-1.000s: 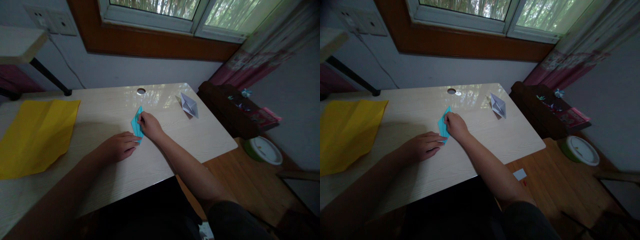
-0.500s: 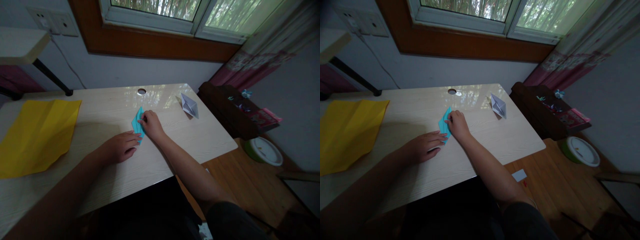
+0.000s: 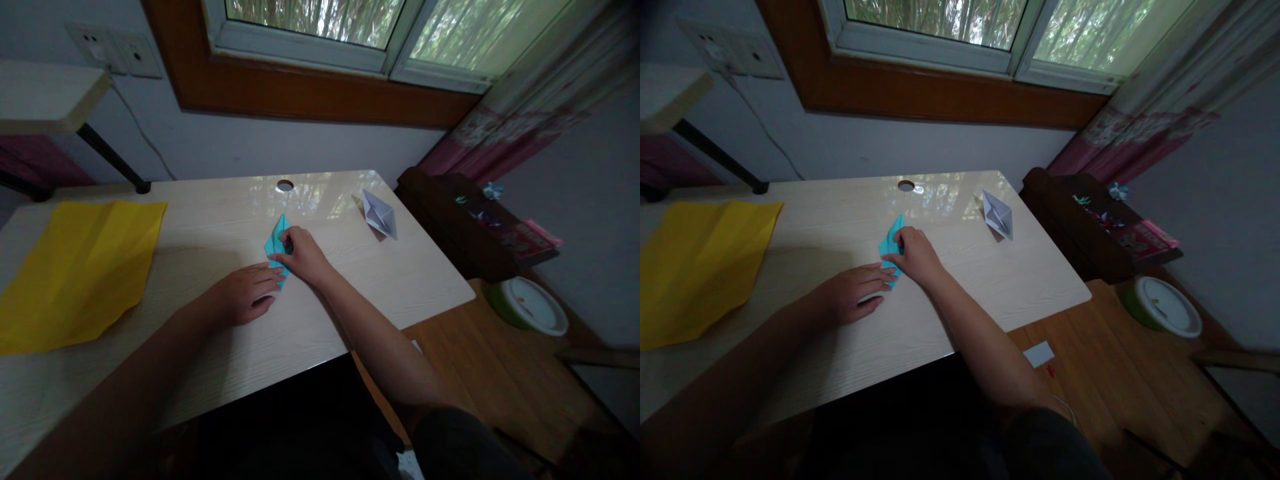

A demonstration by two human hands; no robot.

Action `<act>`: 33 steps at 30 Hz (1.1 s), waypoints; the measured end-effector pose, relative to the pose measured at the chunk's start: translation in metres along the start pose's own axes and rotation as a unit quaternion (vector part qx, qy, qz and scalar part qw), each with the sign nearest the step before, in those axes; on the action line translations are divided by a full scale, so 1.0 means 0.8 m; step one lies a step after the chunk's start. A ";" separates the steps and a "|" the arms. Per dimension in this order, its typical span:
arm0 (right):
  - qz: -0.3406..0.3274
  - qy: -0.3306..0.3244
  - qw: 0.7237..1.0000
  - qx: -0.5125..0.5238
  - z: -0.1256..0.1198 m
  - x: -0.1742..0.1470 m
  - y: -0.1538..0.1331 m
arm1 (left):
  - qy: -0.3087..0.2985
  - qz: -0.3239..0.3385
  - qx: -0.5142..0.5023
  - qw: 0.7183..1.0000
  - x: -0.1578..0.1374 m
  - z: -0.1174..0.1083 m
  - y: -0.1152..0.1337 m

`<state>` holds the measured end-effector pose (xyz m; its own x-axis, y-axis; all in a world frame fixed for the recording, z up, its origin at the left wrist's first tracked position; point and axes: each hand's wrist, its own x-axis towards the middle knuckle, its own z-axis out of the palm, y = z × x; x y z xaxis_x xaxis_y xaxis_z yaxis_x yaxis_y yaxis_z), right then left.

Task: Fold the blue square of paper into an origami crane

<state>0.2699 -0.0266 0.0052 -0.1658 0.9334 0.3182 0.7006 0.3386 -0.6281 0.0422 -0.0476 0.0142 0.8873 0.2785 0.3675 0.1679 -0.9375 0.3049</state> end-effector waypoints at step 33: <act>0.048 0.014 0.999 -0.003 -0.003 0.015 0.003 | 0.003 -0.020 -0.023 1.000 -0.002 0.003 0.001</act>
<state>0.2708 -0.0146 0.0093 -0.0783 0.9576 0.2772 0.7166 0.2473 -0.6521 0.0422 -0.0489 0.0120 0.8776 0.3171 0.3596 0.1831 -0.9149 0.3598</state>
